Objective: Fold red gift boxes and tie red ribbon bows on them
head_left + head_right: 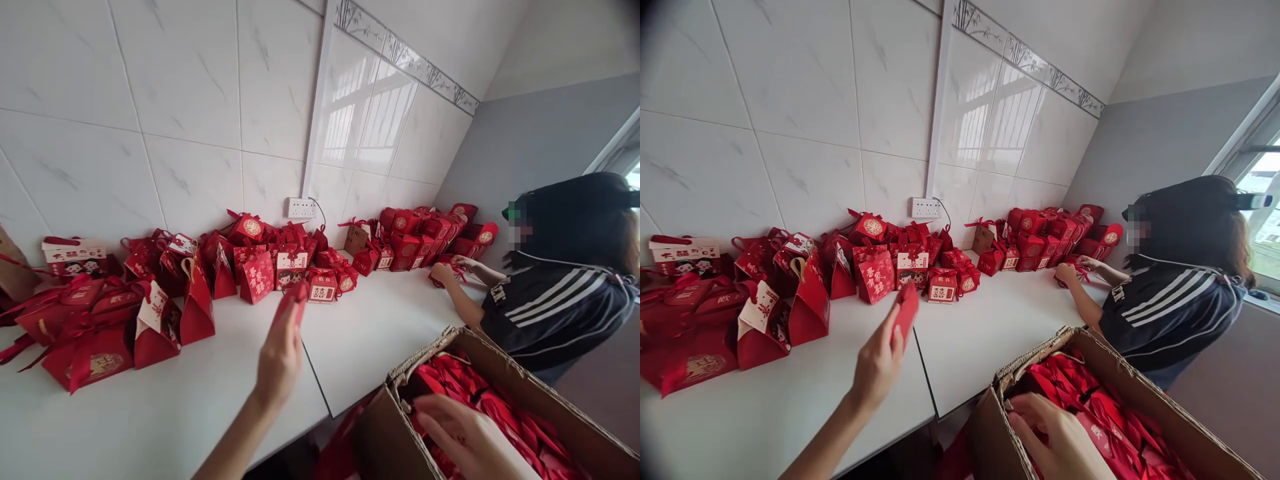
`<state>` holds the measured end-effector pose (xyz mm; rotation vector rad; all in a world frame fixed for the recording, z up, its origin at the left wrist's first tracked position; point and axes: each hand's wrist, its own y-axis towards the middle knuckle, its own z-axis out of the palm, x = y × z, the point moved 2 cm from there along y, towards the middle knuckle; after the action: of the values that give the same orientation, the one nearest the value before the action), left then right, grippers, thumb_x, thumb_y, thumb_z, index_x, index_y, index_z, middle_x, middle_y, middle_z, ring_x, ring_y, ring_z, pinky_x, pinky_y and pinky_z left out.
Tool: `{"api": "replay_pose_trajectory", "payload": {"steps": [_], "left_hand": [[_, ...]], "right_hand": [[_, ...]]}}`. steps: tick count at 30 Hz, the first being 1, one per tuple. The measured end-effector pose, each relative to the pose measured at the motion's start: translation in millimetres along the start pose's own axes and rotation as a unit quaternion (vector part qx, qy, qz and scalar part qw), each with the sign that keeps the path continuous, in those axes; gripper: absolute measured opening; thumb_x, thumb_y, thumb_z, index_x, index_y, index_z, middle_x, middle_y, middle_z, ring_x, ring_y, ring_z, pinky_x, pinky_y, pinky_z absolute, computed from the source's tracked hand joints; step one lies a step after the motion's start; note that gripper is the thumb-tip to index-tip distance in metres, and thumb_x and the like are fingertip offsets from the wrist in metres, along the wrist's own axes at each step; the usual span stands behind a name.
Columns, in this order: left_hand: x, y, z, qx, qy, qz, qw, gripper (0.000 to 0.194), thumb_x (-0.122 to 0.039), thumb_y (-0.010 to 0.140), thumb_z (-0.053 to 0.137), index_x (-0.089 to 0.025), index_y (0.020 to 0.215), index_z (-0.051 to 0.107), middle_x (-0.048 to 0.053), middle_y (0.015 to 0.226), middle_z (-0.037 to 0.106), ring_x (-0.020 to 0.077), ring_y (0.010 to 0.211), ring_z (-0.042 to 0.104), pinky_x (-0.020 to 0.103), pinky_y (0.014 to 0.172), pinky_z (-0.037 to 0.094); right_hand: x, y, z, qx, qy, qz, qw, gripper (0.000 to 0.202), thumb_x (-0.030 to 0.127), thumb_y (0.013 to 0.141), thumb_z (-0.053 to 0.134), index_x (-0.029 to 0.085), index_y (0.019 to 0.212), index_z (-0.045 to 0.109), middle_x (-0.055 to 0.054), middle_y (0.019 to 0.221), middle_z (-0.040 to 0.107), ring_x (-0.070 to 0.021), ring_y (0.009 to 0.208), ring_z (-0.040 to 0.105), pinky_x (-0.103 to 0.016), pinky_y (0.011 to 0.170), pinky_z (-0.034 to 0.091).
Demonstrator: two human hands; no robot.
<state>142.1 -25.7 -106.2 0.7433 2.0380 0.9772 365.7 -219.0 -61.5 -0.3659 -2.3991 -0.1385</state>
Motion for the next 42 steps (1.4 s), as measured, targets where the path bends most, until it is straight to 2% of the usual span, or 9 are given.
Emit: {"api": "replay_pose_trajectory", "payload": {"steps": [5,9,16,21,27,31,34,36,42], "left_hand": [[-70.7,-54.7,47.4,0.224,-0.083,-0.073,0.968,0.063,-0.028,0.09,0.043,-0.01,0.144,0.016,0.024,0.143,0.037,0.0356,0.13,0.038,0.049,0.095,0.049],[-84.0,-71.2,46.4,0.342,-0.151,-0.079,0.924,0.061,-0.032,0.085,0.05,-0.011,0.138,0.028,0.024,0.143,0.036,0.0376,0.132,0.036,0.051,0.095,0.047],[-44.9,7.1,28.6,0.159,-0.152,-0.002,0.975,0.031,-0.027,0.084,0.052,-0.017,0.112,0.043,0.015,0.115,0.054,0.0283,0.118,0.05,0.047,0.098,0.044],[-24.8,50.9,51.5,0.312,-0.273,-0.078,0.907,0.028,-0.03,0.084,0.05,-0.021,0.11,0.044,0.004,0.093,0.065,0.0179,0.09,0.065,0.035,0.082,0.053],[-45.2,25.1,51.5,0.193,-0.254,-0.124,0.94,0.022,-0.03,0.084,0.05,-0.02,0.103,0.043,0.002,0.081,0.065,0.0173,0.078,0.066,0.034,0.074,0.053],[-67.9,-12.6,49.0,0.224,-0.32,-0.112,0.914,0.037,-0.029,0.087,0.048,-0.02,0.12,0.034,0.012,0.112,0.061,0.0206,0.101,0.063,0.036,0.081,0.054],[-73.6,-28.6,44.7,0.309,-0.337,-0.015,0.889,0.054,-0.023,0.084,0.051,-0.02,0.132,0.028,0.015,0.134,0.048,0.024,0.124,0.049,0.04,0.099,0.046],[-69.0,-26.7,40.8,0.329,-0.311,0.036,0.891,0.052,-0.018,0.084,0.05,-0.02,0.132,0.032,0.013,0.134,0.048,0.0236,0.126,0.046,0.04,0.102,0.044],[-42.2,28.4,33.4,0.162,-0.225,0.059,0.959,0.019,-0.02,0.085,0.051,-0.019,0.104,0.054,0.01,0.115,0.056,0.0235,0.114,0.052,0.044,0.1,0.043]], "right_hand": [[30.7,44.2,30.3,0.042,-0.007,-0.079,0.996,0.031,0.044,0.085,0.048,0.019,0.097,0.061,-0.01,0.093,0.069,-0.024,0.085,0.066,-0.033,0.074,0.053],[26.1,73.9,45.8,-0.007,-0.03,-0.121,0.992,0.024,0.035,0.086,0.047,0.016,0.098,0.056,-0.011,0.092,0.064,-0.0252,0.085,0.062,-0.039,0.079,0.049],[-1.2,108.7,31.7,0.059,0.065,-0.17,0.981,0.018,0.025,0.087,0.043,0.019,0.101,0.052,-0.007,0.098,0.066,-0.0194,0.088,0.063,-0.033,0.078,0.05],[-7.6,121.5,33.6,0.039,0.08,-0.176,0.98,0.015,0.02,0.085,0.043,0.02,0.098,0.049,-0.004,0.093,0.066,-0.0185,0.085,0.063,-0.033,0.077,0.052],[8.5,100.7,45.6,-0.134,0.035,-0.137,0.981,0.035,0.028,0.087,0.048,0.017,0.119,0.042,-0.018,0.122,0.047,-0.03,0.115,0.05,-0.051,0.098,0.039],[17.0,86.3,45.1,-0.031,0.103,-0.185,0.977,0.059,0.044,0.081,0.059,0.02,0.129,0.035,-0.015,0.13,0.045,-0.0272,0.119,0.048,-0.045,0.1,0.041],[12.2,88.3,39.9,0.018,0.179,-0.177,0.968,0.055,0.044,0.083,0.056,0.019,0.127,0.034,-0.01,0.114,0.054,-0.0217,0.107,0.056,-0.039,0.091,0.047],[7.7,92.7,37.4,0.017,0.2,-0.175,0.964,0.038,0.042,0.087,0.051,0.019,0.115,0.04,-0.006,0.097,0.058,-0.0171,0.089,0.06,-0.033,0.079,0.05],[9.8,105.7,36.6,-0.009,0.172,-0.202,0.964,0.022,0.038,0.09,0.044,0.019,0.081,0.05,-0.001,0.073,0.059,-0.0131,0.066,0.053,-0.025,0.061,0.044]]}}
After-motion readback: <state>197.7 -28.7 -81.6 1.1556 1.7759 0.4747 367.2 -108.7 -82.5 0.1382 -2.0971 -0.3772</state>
